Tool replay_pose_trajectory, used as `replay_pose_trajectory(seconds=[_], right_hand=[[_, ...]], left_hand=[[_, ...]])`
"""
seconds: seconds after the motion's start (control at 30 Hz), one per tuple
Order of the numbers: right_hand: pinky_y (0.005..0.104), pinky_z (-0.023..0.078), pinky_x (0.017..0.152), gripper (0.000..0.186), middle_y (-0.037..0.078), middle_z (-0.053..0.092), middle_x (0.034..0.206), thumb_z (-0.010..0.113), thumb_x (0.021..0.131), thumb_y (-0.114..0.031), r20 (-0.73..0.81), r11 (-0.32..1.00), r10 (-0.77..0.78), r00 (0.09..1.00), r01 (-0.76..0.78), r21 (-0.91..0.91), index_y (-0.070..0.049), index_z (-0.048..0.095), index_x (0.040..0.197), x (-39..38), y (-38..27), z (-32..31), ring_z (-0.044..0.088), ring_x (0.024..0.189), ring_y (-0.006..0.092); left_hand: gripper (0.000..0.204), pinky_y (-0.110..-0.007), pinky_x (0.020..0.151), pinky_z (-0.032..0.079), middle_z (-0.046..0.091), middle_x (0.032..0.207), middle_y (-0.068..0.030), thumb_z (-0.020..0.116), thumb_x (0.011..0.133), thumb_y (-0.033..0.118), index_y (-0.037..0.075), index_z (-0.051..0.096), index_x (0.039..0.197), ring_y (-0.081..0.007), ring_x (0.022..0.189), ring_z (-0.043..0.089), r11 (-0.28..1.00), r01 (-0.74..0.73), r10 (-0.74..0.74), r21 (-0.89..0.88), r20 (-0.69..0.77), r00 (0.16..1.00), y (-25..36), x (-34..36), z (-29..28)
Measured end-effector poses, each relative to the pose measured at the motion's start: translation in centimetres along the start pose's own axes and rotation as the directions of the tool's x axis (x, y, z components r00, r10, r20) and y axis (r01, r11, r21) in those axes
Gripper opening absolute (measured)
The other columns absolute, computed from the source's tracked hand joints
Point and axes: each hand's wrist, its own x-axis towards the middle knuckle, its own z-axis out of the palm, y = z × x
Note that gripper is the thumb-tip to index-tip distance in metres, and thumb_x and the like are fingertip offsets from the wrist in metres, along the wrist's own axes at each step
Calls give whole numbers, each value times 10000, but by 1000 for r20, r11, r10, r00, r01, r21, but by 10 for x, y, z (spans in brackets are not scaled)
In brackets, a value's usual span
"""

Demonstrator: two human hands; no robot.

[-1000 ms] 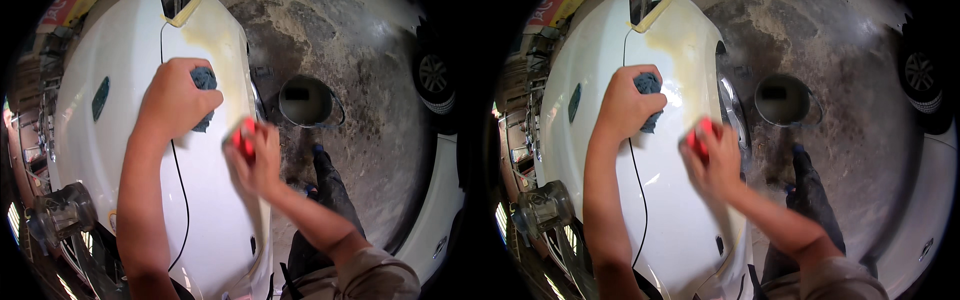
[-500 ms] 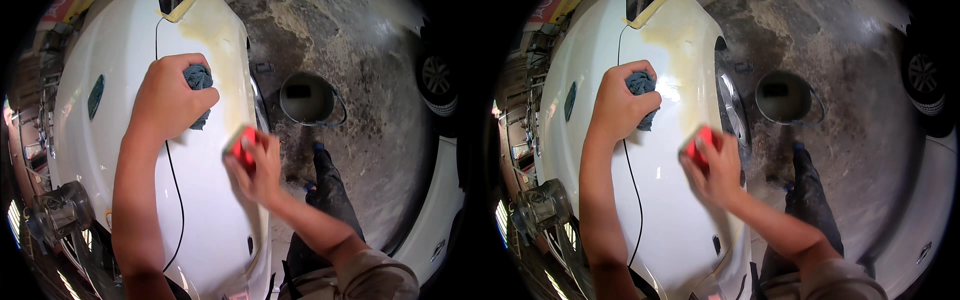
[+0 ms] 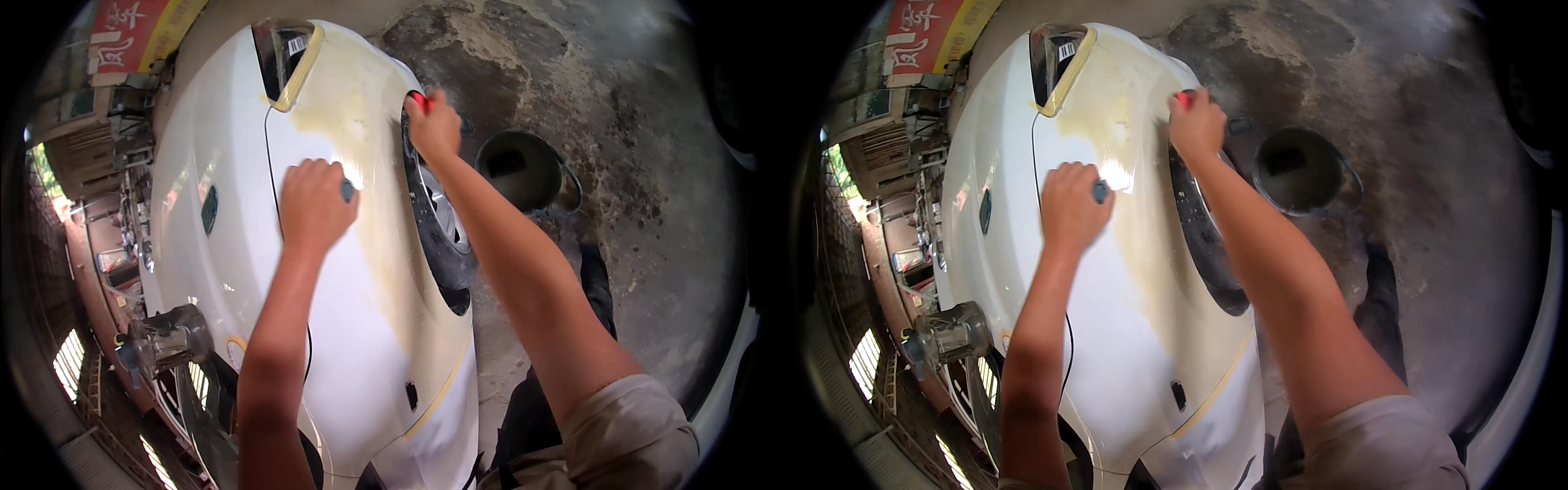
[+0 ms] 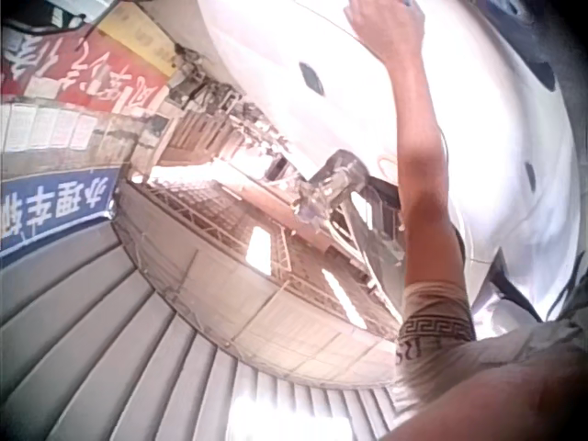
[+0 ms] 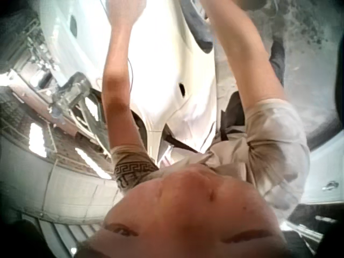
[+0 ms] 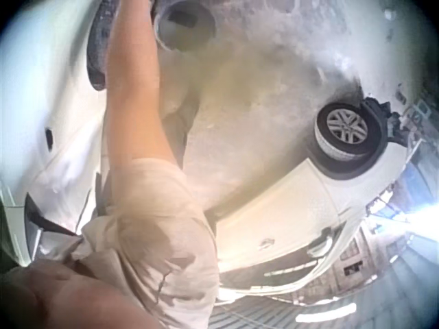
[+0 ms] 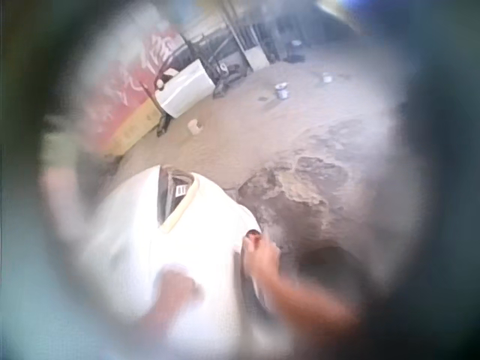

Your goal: The person sands the front bumper and hood of a white car using a sanding block and a cloth. They repeatedly dip the block into a bucket of water and wipe the surface while working on the front left area and the hood.

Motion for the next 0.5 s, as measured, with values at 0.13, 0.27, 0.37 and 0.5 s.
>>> replay_pose_trajectory(seconds=[0.13,0.27,0.37,0.5], right_hand=[[472,534,862,426,252,726,1066,736,953,-396,153,992,-66,986,48,116,-31,642,1151,-25,76,-77,698,1011,438],[359,534,861,351,137,734,1066,742,994,-288,286,997,63,956,-72,22,-35,634,1212,-37,170,-197,697,950,237],[309,520,863,297,88,723,1033,736,1012,-246,308,981,164,937,-189,52,-28,633,1184,-42,220,-260,665,934,161],[266,490,860,229,28,681,1003,717,1037,-222,474,929,273,837,-357,95,-34,627,1134,-41,220,-293,608,943,95]], left_hand=[[102,-436,850,490,674,823,-114,756,769,110,64,673,807,-315,876,649,990,94,-107,102,125,986,38,40,43],[70,-441,860,494,699,834,-109,734,775,124,83,701,820,-305,898,676,990,107,-121,94,152,981,49,71,66],[91,-440,872,496,712,862,-107,734,790,160,90,716,845,-293,925,686,986,89,-118,139,222,968,59,99,87],[125,-459,870,493,727,914,-98,735,796,175,86,738,884,-279,961,687,966,207,-236,155,202,951,81,117,134]])
